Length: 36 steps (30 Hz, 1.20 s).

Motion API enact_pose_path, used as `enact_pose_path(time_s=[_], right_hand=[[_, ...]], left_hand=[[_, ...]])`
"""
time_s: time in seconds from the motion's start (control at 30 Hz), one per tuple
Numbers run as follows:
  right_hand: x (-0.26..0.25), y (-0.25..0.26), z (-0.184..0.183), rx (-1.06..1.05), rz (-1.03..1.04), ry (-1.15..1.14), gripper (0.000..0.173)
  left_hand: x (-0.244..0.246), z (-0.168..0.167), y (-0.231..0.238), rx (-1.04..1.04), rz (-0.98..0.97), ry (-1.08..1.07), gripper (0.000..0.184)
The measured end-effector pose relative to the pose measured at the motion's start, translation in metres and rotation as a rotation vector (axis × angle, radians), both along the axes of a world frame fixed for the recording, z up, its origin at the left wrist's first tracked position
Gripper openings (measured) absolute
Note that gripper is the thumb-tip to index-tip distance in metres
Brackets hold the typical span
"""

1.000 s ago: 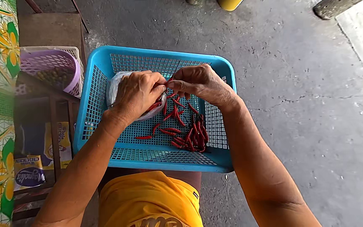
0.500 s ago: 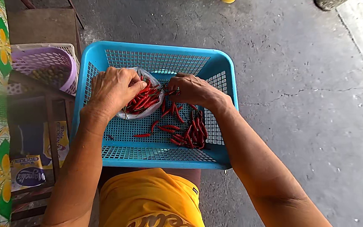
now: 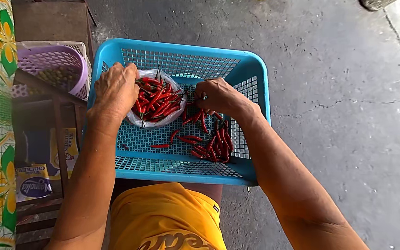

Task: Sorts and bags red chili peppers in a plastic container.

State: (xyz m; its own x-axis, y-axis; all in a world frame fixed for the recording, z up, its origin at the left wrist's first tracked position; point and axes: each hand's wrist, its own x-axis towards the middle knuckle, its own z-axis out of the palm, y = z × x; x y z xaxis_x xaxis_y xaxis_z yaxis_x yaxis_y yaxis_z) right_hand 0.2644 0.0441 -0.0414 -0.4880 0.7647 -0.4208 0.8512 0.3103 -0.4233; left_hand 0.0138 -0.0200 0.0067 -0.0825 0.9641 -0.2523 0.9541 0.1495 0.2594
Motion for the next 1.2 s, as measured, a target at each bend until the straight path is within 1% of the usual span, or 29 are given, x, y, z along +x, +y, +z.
enact_pose_path(time_s=[0.1,0.17,0.27,0.37,0.53,0.6,0.67,0.73,0.83,0.97,1.03,1.07,1.13,1.2], right_hand=[[0.009,0.004,-0.002,0.079,0.002,-0.014,0.006],[0.012,0.007,-0.003,0.057,-0.014,-0.021,0.007],[0.012,0.007,-0.001,0.000,-0.064,-0.012,0.010],[0.018,0.006,0.007,0.049,-0.140,0.084,0.011],[0.027,0.005,0.022,0.140,-0.307,0.293,0.014],[0.022,0.003,0.024,0.129,-0.314,0.384,0.014],[0.015,-0.001,0.027,0.102,-0.257,0.485,0.014],[0.002,-0.008,0.031,0.032,-0.182,0.609,0.015],[-0.022,-0.018,0.036,-0.069,-0.086,0.768,0.022],[-0.036,-0.021,0.032,-0.030,-0.088,0.731,0.018],[-0.035,-0.020,0.030,-0.061,-0.110,0.716,0.015],[-0.035,-0.019,0.029,-0.105,-0.127,0.746,0.014],[-0.037,-0.021,0.031,-0.247,-0.158,0.865,0.020],[-0.041,-0.024,0.036,-0.347,-0.165,0.944,0.038]], left_hand=[[-0.003,0.003,0.000,-0.086,0.027,0.012,0.035],[-0.006,0.002,0.000,-0.109,0.011,0.020,0.035],[-0.010,0.002,0.001,-0.013,-0.007,-0.042,0.029],[-0.014,0.004,0.001,0.085,-0.021,-0.100,0.027],[-0.015,0.002,0.001,-0.025,-0.023,-0.034,0.026],[-0.015,0.002,0.002,-0.039,-0.015,-0.028,0.026],[-0.015,0.003,0.003,-0.032,-0.007,-0.035,0.027],[-0.017,0.002,0.003,-0.024,-0.005,-0.038,0.026],[-0.023,0.001,0.003,-0.011,0.008,-0.053,0.026],[-0.025,0.003,0.003,0.065,0.013,-0.068,0.026],[-0.025,0.004,0.003,0.084,0.019,-0.072,0.025],[-0.025,0.004,0.003,0.080,0.021,-0.068,0.024],[-0.024,0.005,0.002,0.059,0.024,-0.055,0.024],[-0.023,0.006,0.001,0.042,0.027,-0.048,0.025]])
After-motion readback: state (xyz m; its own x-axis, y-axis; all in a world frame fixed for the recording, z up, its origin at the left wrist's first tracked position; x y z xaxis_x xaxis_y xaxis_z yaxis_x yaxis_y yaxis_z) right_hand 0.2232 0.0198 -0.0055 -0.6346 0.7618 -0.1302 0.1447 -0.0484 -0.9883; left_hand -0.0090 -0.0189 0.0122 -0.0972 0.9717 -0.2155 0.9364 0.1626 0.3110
